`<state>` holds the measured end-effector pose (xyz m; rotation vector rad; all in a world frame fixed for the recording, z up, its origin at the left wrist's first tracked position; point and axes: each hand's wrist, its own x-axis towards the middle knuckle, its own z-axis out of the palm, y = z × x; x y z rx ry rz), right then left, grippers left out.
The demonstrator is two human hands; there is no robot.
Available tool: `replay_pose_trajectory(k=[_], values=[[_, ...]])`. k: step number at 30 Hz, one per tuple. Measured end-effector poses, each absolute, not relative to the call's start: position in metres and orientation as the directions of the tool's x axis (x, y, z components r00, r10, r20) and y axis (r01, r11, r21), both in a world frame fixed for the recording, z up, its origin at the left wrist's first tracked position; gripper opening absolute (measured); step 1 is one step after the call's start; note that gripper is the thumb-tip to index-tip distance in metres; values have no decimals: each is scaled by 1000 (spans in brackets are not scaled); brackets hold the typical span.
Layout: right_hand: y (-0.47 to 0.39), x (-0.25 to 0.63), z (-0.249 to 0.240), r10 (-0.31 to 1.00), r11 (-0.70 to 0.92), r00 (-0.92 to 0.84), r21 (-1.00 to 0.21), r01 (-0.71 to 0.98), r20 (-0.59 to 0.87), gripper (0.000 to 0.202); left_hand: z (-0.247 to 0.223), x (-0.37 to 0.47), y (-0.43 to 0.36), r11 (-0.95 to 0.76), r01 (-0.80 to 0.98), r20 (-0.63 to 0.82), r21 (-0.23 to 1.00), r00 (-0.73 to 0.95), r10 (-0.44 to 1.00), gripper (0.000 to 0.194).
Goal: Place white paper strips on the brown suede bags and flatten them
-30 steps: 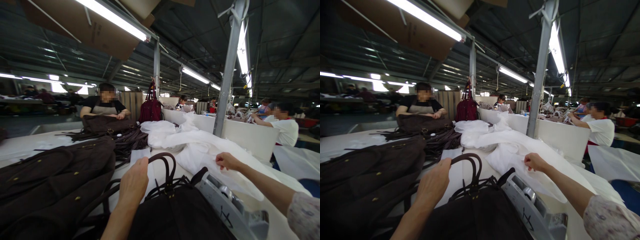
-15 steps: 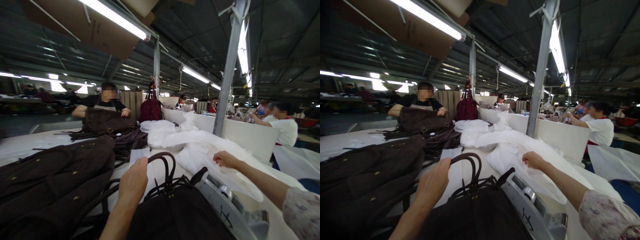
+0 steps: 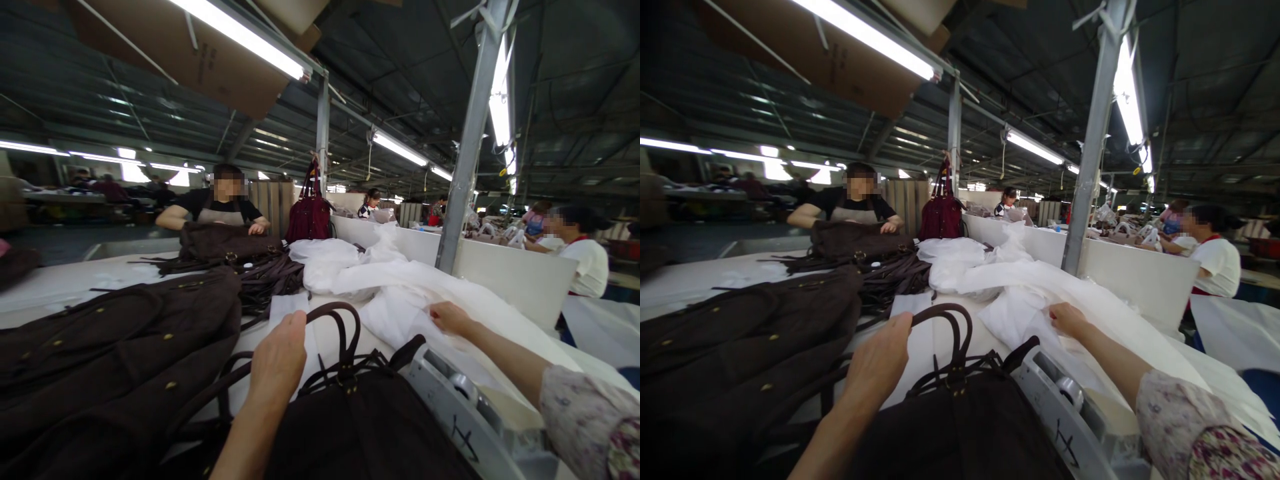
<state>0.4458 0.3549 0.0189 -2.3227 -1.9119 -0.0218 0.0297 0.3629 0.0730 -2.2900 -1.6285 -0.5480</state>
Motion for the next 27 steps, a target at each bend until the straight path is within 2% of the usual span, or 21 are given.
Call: replay_pose_trajectory(k=[3,7,11,17,20,23,25,27], values=[[355,453,25,969,-206,225,-176,963,100,9,73,30,363,-329,944,462,-12,297,836,26],[349,456,39,967,-203,244,-352,914,76,17,73,30,362,-325,945,452,-16,297,841,25],[344,452,55,959,-181,268,-535,825,88,13,72,29,363,-321,947,450,-14,293,844,23],[342,420,85,939,-43,292,-779,625,183,12,71,28,363,-331,944,470,11,287,835,27],[333,389,106,974,56,172,-891,451,148,11,71,27,361,-327,945,485,29,273,831,26],[317,345,117,995,77,-81,-980,182,63,22,72,26,359,-331,942,508,52,260,821,27],[308,309,111,978,8,-207,-997,74,-7,22,72,25,358,-336,940,522,61,257,813,27],[304,269,94,950,-157,-269,-987,39,-161,16,73,24,356,-342,938,527,63,259,810,27]])
